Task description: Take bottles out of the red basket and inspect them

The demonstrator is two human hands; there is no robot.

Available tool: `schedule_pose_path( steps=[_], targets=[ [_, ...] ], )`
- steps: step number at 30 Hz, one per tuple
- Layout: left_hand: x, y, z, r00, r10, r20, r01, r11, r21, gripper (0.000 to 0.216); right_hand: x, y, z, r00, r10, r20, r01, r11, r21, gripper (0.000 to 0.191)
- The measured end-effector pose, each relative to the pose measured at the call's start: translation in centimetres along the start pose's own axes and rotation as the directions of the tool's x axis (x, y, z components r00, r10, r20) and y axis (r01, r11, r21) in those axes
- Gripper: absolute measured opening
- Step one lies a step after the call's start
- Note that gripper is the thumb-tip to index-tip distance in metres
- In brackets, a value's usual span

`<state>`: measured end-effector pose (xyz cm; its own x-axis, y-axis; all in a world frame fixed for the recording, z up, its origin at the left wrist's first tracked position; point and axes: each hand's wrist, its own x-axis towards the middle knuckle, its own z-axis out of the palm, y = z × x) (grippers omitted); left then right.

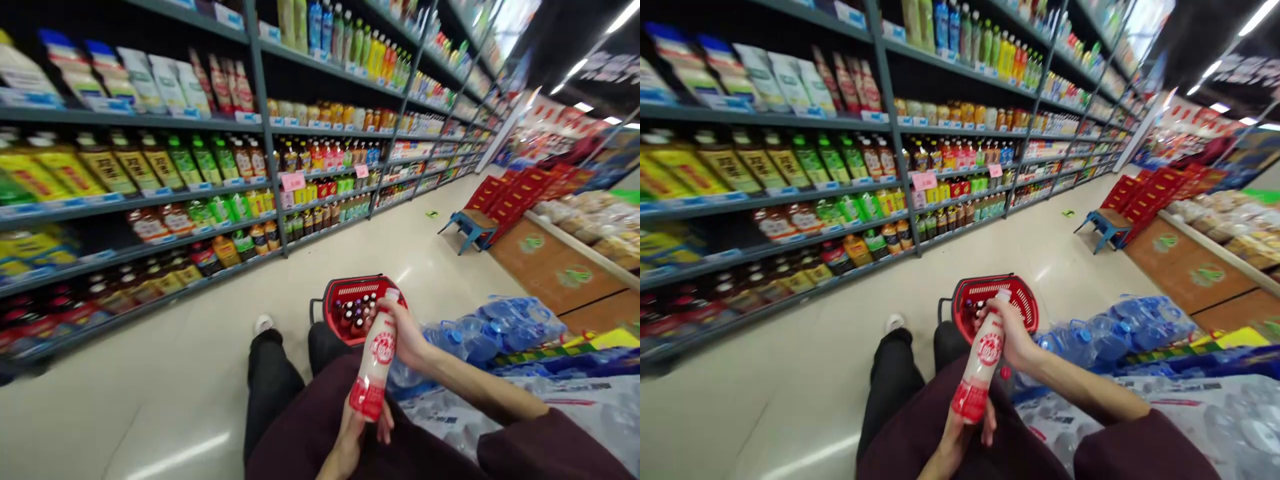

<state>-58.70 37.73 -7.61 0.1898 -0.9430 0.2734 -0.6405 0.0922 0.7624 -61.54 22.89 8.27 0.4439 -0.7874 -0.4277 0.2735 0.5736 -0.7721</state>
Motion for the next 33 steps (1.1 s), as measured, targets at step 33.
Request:
schedule_pose_path(
  steps=[33],
  targets=[
    [0.2,-0.2,-1.8,0.874,-0.062,-0.482,-0.078,0.961,-0.265,0.072,-1.5,0.4,0.8,0.981,-0.124,0.149,0.147,0.978,-0.148,0.031]
  ],
)
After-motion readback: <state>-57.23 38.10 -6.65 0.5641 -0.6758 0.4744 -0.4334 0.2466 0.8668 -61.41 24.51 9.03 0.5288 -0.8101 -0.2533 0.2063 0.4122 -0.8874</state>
